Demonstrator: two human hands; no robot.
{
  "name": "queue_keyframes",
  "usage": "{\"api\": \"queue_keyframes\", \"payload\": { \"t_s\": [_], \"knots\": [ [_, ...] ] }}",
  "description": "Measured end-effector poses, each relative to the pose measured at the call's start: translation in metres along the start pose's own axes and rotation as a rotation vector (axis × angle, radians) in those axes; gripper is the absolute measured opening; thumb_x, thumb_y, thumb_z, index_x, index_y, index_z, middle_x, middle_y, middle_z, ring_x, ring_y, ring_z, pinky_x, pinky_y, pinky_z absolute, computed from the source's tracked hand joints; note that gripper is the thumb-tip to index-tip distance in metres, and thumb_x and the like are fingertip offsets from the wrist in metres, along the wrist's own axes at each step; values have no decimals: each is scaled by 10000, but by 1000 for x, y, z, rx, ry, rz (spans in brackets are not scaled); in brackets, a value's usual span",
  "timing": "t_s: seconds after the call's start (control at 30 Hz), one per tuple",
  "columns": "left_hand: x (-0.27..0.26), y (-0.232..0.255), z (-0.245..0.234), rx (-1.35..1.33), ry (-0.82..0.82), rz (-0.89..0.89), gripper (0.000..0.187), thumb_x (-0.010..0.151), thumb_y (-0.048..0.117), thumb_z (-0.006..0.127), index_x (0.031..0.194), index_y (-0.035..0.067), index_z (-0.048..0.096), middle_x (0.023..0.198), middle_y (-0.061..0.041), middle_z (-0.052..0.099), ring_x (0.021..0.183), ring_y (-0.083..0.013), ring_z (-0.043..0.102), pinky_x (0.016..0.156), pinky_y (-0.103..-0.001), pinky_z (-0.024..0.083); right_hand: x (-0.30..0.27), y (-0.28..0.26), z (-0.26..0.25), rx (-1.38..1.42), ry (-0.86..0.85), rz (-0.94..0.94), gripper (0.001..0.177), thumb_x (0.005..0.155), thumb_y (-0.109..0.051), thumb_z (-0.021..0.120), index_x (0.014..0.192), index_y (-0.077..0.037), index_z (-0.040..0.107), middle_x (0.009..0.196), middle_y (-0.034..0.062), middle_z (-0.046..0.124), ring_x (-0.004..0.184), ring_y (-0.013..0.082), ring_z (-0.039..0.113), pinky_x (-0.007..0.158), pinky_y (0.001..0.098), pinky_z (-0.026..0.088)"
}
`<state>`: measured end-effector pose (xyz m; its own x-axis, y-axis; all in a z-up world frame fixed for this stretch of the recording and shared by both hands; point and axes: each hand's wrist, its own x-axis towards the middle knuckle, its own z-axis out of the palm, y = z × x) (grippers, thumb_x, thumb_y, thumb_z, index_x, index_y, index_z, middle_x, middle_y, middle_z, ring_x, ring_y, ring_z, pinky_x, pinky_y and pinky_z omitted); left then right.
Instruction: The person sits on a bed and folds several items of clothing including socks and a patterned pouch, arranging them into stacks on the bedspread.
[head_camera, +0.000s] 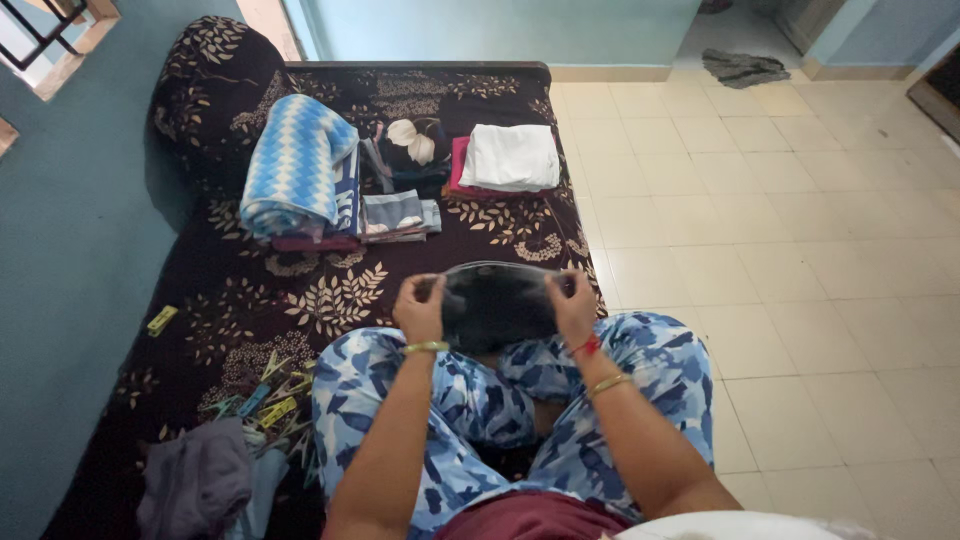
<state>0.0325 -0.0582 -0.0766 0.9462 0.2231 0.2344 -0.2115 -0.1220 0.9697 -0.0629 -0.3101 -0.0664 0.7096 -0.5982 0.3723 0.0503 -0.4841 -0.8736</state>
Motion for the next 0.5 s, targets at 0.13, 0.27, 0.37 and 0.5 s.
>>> {"api": "queue_keyframes", "payload": {
  "t_s": [0.13,0.27,0.37,0.5],
  "knots": [
    [-26,-33,27,-192,-265,-55,235,842,188,842,989,48,725,913,-20,752,841,-112,696,791,-255,547,-32,-22,23,-43,-113,40,305,865,-281,811,998,-51,660,811,48,701,714,130,649,679,304,531],
    [-29,-90,36,-355,-632,-277,258,816,112,834,1035,19,735,970,-20,766,884,-98,702,812,-227,548,-42,-24,29,20,-202,-7,287,863,-242,813,1009,-46,664,842,52,700,739,124,650,690,294,539],
    [-22,-114,33,-114,-763,-536,270,849,122,835,1084,29,740,905,-43,703,738,-143,600,659,-272,473,-42,-18,29,154,-310,138,258,864,-227,789,1005,-55,660,867,29,746,786,91,723,715,260,571],
    [-21,-109,35,-339,-765,-573,263,866,156,812,1066,0,740,925,-25,742,791,-108,665,684,-246,511,-46,-14,33,96,-316,61,279,846,-186,814,1030,-39,665,910,52,748,833,107,702,754,265,557]
  ]
}}
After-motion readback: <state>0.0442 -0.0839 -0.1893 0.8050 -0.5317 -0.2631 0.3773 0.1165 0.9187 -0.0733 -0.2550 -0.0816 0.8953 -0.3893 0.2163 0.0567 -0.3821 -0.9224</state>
